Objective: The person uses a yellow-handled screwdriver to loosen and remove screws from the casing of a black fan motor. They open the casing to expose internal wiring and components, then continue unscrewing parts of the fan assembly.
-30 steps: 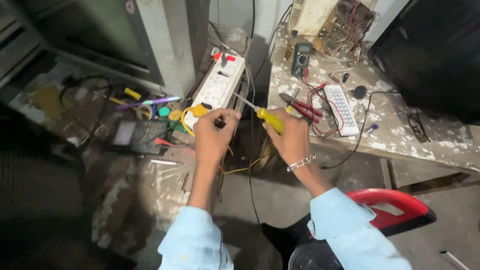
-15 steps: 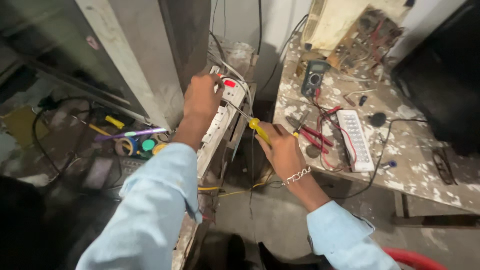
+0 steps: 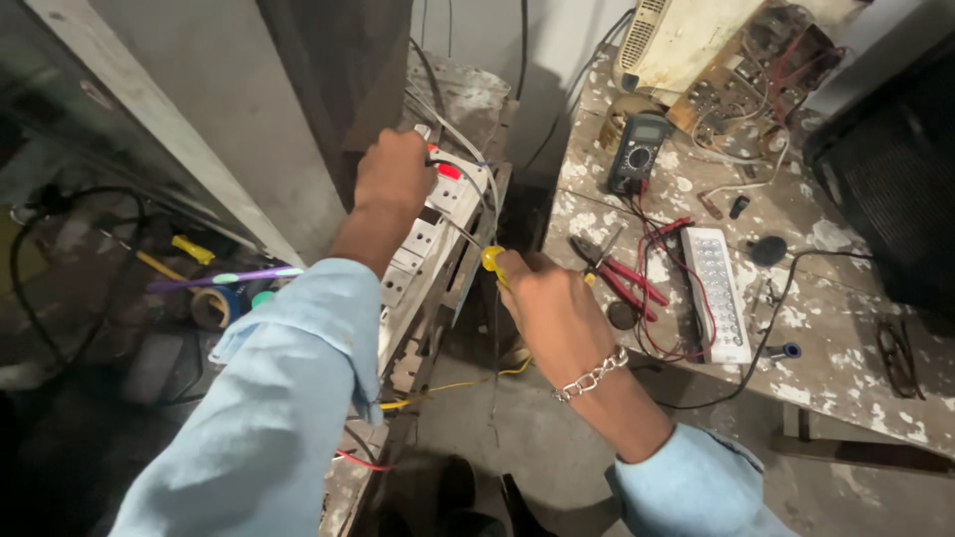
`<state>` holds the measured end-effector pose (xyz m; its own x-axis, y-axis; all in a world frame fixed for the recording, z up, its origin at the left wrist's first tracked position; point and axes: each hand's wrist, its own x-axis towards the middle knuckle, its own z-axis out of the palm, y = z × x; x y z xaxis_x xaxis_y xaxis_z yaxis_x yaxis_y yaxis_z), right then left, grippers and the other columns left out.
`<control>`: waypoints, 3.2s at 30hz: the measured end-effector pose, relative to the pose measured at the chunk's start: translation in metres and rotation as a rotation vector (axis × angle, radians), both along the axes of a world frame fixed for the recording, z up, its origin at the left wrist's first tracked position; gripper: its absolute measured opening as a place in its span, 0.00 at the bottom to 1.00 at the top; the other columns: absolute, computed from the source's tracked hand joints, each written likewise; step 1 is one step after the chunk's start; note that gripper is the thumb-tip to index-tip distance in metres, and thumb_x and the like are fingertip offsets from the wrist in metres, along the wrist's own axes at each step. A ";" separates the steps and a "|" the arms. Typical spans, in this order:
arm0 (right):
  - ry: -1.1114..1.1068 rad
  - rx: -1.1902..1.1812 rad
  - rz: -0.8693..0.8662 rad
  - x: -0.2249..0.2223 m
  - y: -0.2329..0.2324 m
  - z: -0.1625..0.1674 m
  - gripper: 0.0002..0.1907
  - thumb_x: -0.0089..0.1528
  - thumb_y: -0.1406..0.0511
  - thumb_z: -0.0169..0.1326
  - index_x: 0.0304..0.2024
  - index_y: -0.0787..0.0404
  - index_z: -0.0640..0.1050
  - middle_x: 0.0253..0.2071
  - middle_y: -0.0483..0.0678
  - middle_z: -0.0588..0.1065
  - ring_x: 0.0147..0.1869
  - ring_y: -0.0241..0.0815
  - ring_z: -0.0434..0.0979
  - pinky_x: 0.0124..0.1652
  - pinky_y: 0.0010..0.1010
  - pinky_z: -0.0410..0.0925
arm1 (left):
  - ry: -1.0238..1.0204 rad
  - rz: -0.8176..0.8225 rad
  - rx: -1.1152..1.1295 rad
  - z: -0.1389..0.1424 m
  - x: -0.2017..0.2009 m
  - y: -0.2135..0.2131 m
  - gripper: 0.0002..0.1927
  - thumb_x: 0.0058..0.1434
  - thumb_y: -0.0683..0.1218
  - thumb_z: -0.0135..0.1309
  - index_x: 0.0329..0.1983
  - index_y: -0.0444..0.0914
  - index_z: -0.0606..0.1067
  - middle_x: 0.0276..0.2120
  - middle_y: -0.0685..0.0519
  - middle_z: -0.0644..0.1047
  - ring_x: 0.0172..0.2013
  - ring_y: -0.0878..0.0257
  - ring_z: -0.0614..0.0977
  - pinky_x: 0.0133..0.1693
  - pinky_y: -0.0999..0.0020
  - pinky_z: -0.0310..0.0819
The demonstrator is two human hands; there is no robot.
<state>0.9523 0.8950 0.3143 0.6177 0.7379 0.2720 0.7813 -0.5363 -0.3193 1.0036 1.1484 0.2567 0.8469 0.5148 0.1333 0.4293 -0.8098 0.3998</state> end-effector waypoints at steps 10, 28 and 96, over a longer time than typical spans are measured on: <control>-0.055 -0.281 0.025 0.012 0.029 0.028 0.03 0.60 0.70 0.58 0.35 0.65 0.79 0.32 0.65 0.77 0.40 0.64 0.81 0.38 0.48 0.75 | -0.010 0.040 -0.004 0.006 0.012 -0.017 0.11 0.59 0.38 0.56 0.44 0.37 0.81 0.45 0.38 0.79 0.48 0.40 0.82 0.47 0.51 0.77; 0.058 -0.210 0.111 0.057 0.053 0.068 0.16 0.46 0.70 0.70 0.36 0.65 0.80 0.39 0.66 0.78 0.47 0.66 0.80 0.44 0.47 0.74 | 0.068 -0.083 0.003 0.011 0.010 -0.003 0.12 0.61 0.37 0.52 0.46 0.36 0.81 0.49 0.36 0.78 0.51 0.39 0.80 0.49 0.50 0.77; -0.016 -0.234 0.349 0.088 0.127 0.071 0.17 0.44 0.74 0.68 0.35 0.65 0.81 0.39 0.64 0.78 0.47 0.64 0.80 0.44 0.45 0.73 | 0.076 -0.431 -0.198 0.005 0.018 0.053 0.13 0.59 0.47 0.55 0.45 0.39 0.80 0.48 0.39 0.80 0.53 0.44 0.80 0.49 0.53 0.76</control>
